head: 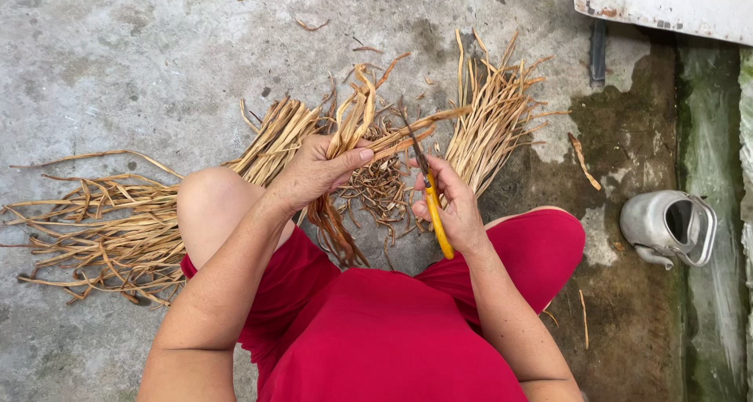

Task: The person sits on a low stool on a concrete surface and trims dried leaf strips with yellow-handled scissors, cutting off the root ends and placing the trimmed strips into a pile while discarding cut-off pieces in the middle.

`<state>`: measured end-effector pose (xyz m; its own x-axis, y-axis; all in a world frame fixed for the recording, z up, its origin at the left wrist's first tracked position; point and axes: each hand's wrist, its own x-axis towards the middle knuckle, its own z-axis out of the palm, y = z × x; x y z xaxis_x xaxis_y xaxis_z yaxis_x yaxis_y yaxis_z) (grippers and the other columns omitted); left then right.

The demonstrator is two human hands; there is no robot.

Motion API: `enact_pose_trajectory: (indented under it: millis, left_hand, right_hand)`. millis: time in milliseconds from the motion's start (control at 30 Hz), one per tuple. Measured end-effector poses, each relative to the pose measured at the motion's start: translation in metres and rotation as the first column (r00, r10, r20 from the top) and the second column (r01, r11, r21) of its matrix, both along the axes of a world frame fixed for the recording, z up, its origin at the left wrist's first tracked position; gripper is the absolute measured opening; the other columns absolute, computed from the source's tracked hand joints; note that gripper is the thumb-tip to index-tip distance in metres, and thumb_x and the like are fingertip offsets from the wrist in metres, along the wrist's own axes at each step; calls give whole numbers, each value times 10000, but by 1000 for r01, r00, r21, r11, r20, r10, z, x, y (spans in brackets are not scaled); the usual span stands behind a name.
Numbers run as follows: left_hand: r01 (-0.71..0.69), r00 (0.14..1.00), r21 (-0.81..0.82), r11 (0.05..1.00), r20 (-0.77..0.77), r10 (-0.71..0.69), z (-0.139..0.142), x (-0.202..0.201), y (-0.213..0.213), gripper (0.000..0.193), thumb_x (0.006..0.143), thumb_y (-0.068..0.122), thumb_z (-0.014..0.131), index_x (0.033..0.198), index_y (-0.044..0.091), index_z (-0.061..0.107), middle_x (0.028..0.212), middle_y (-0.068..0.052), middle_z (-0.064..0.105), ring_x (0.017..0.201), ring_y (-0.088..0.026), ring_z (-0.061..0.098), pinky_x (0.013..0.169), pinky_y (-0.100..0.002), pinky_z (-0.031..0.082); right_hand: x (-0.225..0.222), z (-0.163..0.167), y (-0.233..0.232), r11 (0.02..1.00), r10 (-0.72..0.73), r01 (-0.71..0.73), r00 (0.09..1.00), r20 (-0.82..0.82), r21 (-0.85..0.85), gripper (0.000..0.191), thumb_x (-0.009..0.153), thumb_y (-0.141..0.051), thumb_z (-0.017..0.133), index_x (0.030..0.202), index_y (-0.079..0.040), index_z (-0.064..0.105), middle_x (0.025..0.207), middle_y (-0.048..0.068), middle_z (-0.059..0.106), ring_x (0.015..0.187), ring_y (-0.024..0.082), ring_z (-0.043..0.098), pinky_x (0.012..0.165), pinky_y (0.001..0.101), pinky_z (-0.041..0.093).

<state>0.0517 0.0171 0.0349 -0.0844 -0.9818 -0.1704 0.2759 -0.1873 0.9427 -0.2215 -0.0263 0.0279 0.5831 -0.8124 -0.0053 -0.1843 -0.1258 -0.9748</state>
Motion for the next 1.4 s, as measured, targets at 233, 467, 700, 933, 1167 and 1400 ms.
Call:
enact_pose_trajectory:
  millis: [233,467,700,933,1167,1400]
  left_hand:
    - [29,997,14,999,76,-30,11,-6,3,258,975,253,710,1128,48,744,618,79,501,503,-16,389,439,-220,287]
    - [135,973,-12,991,192,-130,21,0,9,330,978,290,689,1226,80,750,587,91,489,518,-14,414,460,-220,314]
    - [197,950,-53,979,257,-177,20,2,11,325,997,301,668,1234,97,757,608,99,470,537,-9,410,464,-222,317]
    - [188,955,-20,982,238,-178,11,0,14,312,978,275,693,1219,87,755,618,94,509,536,-11,424,460,-219,326]
    - [219,968,-55,974,134,-210,20,22,23,397,1019,325,634,1314,67,696,706,79,531,557,-16,415,477,-211,313]
    - [193,946,-111,975,283,-155,50,15,30,532,1078,490,411,1388,129,649,787,105,608,558,-21,416,503,-205,358]
  right_hand:
    - [-7,-6,15,993,-111,107,988,111,46,603,866,-78,811,1409,7,561,1009,-1,666,739,21,565,658,171,483]
    - [-11,-9,30,962,-159,123,978,136,243,470,908,-99,785,1338,16,634,797,-9,634,529,12,489,461,167,385]
    - [-13,-2,37,994,-110,107,991,77,33,568,871,-192,839,1365,-39,605,926,-8,642,751,23,570,639,172,476]
    - [-17,-9,29,995,-104,105,990,98,-2,566,856,-235,842,1315,-15,595,999,5,653,712,32,525,633,181,455]
    - [-35,-18,14,955,-217,170,959,181,242,485,931,-232,802,1322,-20,609,779,-27,532,597,29,471,494,175,371]
    - [-25,-8,24,991,-55,51,998,33,126,709,848,-210,827,1464,-61,510,911,-11,584,800,43,550,698,174,488]
